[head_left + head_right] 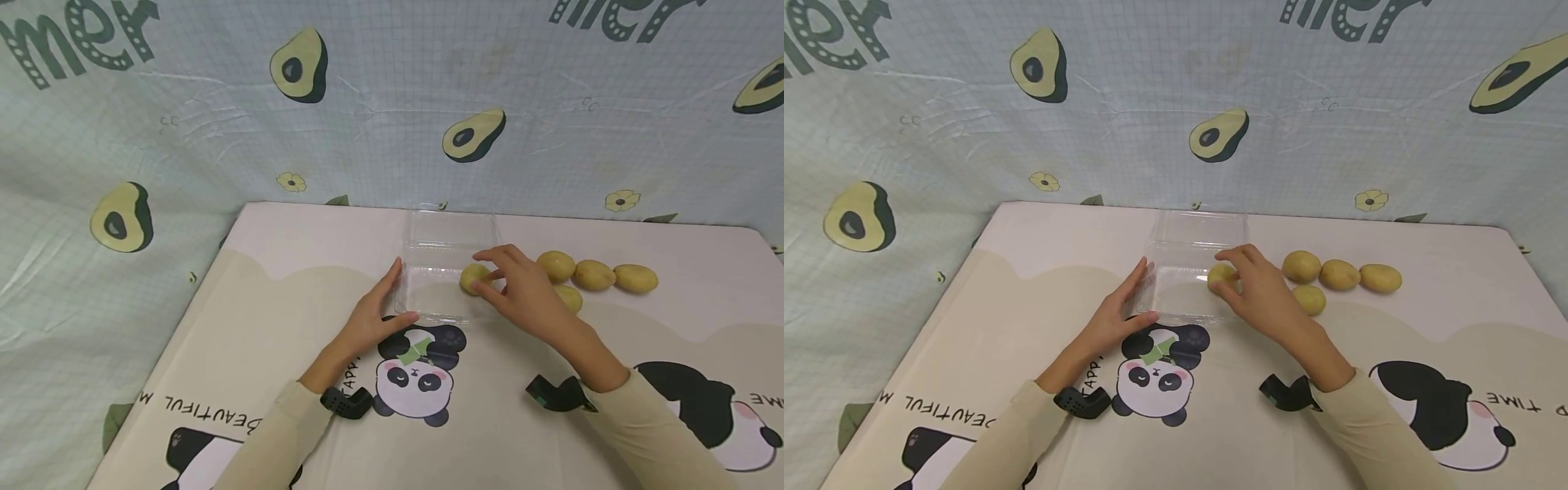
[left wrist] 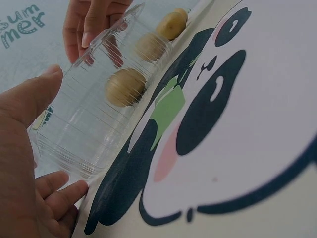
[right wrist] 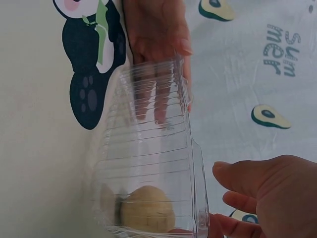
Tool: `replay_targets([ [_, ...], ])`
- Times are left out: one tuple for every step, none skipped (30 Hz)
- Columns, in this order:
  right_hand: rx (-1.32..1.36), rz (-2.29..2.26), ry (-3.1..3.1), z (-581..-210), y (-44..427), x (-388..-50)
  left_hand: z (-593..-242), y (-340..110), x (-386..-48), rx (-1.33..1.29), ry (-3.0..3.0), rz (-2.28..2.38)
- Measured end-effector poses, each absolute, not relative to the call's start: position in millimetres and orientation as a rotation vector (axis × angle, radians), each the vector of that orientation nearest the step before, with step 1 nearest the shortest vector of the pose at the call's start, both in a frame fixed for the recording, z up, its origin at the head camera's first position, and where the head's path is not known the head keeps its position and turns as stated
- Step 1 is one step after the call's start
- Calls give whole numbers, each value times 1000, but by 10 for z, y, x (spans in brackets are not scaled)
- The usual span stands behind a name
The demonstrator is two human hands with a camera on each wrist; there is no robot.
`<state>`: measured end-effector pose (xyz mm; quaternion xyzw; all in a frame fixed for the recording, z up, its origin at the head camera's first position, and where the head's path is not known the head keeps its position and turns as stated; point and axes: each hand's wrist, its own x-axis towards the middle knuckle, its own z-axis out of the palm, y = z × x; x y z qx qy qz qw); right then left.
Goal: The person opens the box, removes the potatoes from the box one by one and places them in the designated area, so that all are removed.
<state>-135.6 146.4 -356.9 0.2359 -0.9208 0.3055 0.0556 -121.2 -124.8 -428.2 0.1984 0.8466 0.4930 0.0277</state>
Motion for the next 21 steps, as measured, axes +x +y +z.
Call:
replay_targets([
  [714, 922, -2799, -3567, 1458, -1356, -4281, -1248, -1211, 612, 2616, 1522],
  [712, 917, -2802, -3566, 1452, -1357, -4281, -1249, -1210, 613, 2618, 1521],
  [712, 907, -2805, -3564, 1444, -1358, -4282, -1251, -1209, 613, 2620, 1519],
  [711, 896, -2810, -3563, 1438, -1359, -4282, -1252, -1208, 611, 2622, 1517],
  [710, 881, -2816, -3561, 1431, -1361, -4282, -1253, -1207, 613, 2624, 1516],
  [708, 867, -2821, -3561, 1424, -1364, -4281, -1253, -1207, 613, 2624, 1514],
  [707, 853, -2827, -3559, 1417, -1367, -4282, -1254, -1206, 613, 2625, 1513],
  [705, 841, -2833, -3559, 1411, -1371, -4283, -1255, -1205, 613, 2625, 1513],
  [701, 826, -2841, -3558, 1405, -1375, -4283, -1256, -1205, 614, 2624, 1514],
  [695, 820, -2848, -3558, 1401, -1380, -4282, -1256, -1204, 617, 2623, 1516],
  [690, 814, -2854, -3558, 1397, -1385, -4282, -1255, -1203, 620, 2622, 1519],
  [684, 812, -2860, -3558, 1394, -1390, -4281, -1254, -1203, 619, 2619, 1520],
  [678, 812, -2867, -3560, 1393, -1395, -4279, -1252, -1202, 620, 2617, 1522],
  [672, 812, -2872, -3562, 1391, -1402, -4278, -1251, -1201, 621, 2616, 1522],
  [667, 812, -2877, -3565, 1390, -1408, -4276, -1249, -1201, 622, 2614, 1524],
  [665, 815, -2879, -3568, 1390, -1415, -4275, -1247, -1201, 622, 2613, 1524],
  [665, 820, -2879, -3571, 1389, -1421, -4274, -1245, -1202, 621, 2613, 1523],
  [665, 828, -2878, -3575, 1390, -1427, -4276, -1245, -1204, 619, 2614, 1522],
  [667, 837, -2874, -3578, 1391, -1432, -4279, -1245, -1206, 621, 2613, 1525],
  [671, 847, -2867, -3579, 1391, -1438, -4281, -1245, -1209, 623, 2612, 1526],
  [676, 857, -2859, -3583, 1392, -1442, -4283, -1245, -1211, 624, 2612, 1527],
])
